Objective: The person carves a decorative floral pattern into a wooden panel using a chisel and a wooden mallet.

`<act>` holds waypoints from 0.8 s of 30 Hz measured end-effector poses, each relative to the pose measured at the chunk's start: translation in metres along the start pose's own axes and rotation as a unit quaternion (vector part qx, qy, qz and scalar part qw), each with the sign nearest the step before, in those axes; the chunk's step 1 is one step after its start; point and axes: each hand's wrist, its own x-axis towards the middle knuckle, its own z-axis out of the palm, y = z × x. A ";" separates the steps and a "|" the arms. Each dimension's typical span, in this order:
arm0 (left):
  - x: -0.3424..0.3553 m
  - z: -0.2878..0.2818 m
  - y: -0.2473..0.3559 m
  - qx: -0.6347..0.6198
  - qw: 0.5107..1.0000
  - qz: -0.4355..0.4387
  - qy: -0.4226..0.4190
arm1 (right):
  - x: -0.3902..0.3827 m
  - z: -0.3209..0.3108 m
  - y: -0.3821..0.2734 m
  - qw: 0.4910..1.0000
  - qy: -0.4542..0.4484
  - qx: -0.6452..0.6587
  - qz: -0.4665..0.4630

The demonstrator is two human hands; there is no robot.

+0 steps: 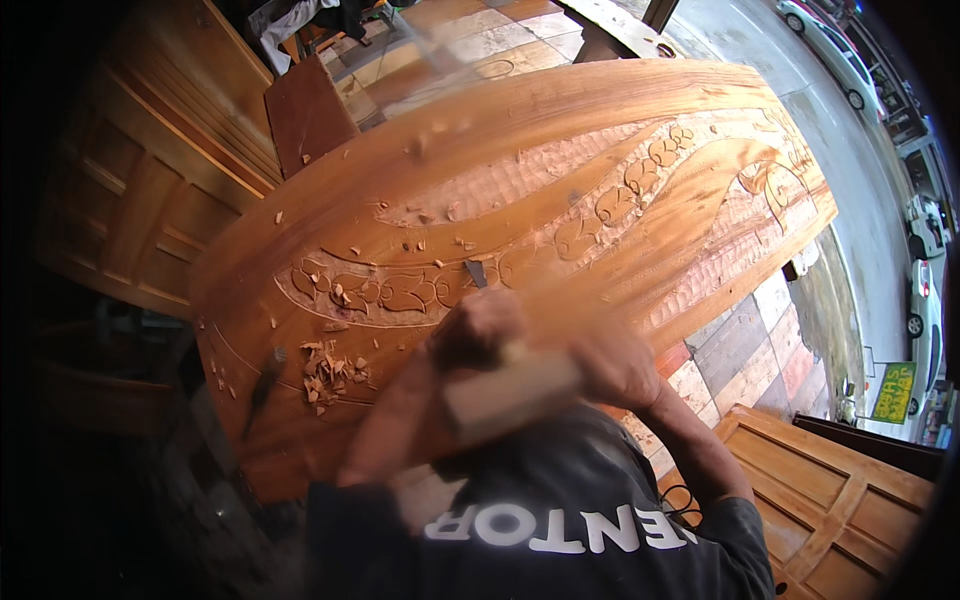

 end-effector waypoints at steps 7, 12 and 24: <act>0.013 -0.007 -0.029 -0.155 0.980 -0.078 0.101 | -0.002 -0.006 0.008 0.997 0.059 -0.030 0.046; 0.061 -0.023 -0.030 -0.104 0.917 0.014 0.384 | -0.027 -0.025 -0.004 0.988 0.104 -0.049 0.102; 0.019 0.052 -0.009 0.019 0.995 0.075 0.068 | -0.077 -0.030 -0.060 0.975 0.156 -0.034 0.155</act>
